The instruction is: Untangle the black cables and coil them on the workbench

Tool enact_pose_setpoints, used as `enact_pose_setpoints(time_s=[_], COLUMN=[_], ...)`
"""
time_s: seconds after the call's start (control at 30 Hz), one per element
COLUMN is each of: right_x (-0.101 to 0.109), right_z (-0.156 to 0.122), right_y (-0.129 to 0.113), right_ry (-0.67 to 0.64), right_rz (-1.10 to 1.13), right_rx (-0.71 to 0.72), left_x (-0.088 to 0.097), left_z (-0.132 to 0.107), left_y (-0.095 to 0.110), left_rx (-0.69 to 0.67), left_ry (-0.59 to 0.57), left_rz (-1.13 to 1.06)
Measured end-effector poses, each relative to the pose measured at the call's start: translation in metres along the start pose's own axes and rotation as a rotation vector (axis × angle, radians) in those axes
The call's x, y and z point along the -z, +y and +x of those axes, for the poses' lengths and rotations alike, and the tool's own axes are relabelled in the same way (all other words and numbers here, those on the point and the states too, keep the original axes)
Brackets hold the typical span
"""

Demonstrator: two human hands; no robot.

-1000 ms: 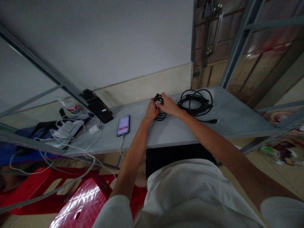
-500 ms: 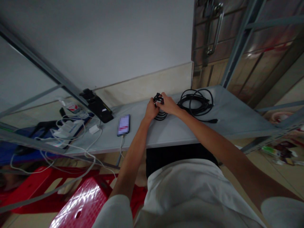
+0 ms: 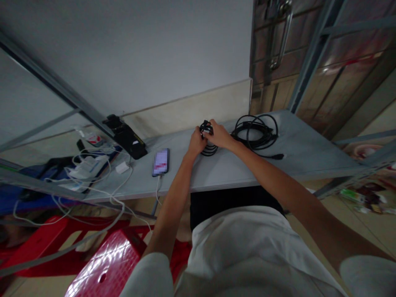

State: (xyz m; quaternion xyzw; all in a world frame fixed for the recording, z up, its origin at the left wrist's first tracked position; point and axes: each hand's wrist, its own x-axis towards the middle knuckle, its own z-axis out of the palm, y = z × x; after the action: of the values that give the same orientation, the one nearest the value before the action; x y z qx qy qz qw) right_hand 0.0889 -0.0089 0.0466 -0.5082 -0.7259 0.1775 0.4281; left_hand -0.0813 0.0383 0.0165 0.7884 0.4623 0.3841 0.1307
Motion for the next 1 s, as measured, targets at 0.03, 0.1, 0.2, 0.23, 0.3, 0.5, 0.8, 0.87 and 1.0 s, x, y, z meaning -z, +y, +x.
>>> enact_pose_setpoints(time_s=[0.03,0.1,0.2,0.23,0.3,0.5,0.8,0.87,1.0], right_x=[0.0,0.001,0.001,0.0,-0.001,-0.006,-0.007,-0.008,-0.011], right_z=[0.0,0.0,0.001,0.001,0.001,0.004,0.005,0.005,0.004], right_y=[0.0,-0.001,0.0,0.0,0.002,0.011,0.014,0.014,0.016], right_ry=[-0.003,-0.006,-0.008,-0.009,-0.007,0.024,0.031,0.032,0.04], right_rz=[0.0,-0.005,-0.018,-0.021,-0.029,-0.01,-0.009,-0.017,-0.05], right_rx=[-0.001,-0.003,-0.011,-0.016,-0.023,0.007,-0.001,-0.023,-0.015], left_x=[0.0,0.001,0.001,0.001,0.002,0.001,0.003,0.004,0.007], left_z=[0.0,0.0,-0.001,-0.001,-0.002,-0.001,-0.002,-0.004,-0.008], left_y=[0.0,-0.001,-0.001,-0.002,-0.003,-0.009,-0.002,0.002,0.009], left_rx=[0.001,0.0,-0.015,-0.023,-0.034,-0.052,0.0,0.03,0.077], left_ry=[-0.002,-0.011,-0.04,-0.053,-0.079,-0.121,-0.11,-0.132,-0.173], left_rz=[0.001,0.003,0.001,0.0,-0.008,-0.029,0.032,0.08,0.162])
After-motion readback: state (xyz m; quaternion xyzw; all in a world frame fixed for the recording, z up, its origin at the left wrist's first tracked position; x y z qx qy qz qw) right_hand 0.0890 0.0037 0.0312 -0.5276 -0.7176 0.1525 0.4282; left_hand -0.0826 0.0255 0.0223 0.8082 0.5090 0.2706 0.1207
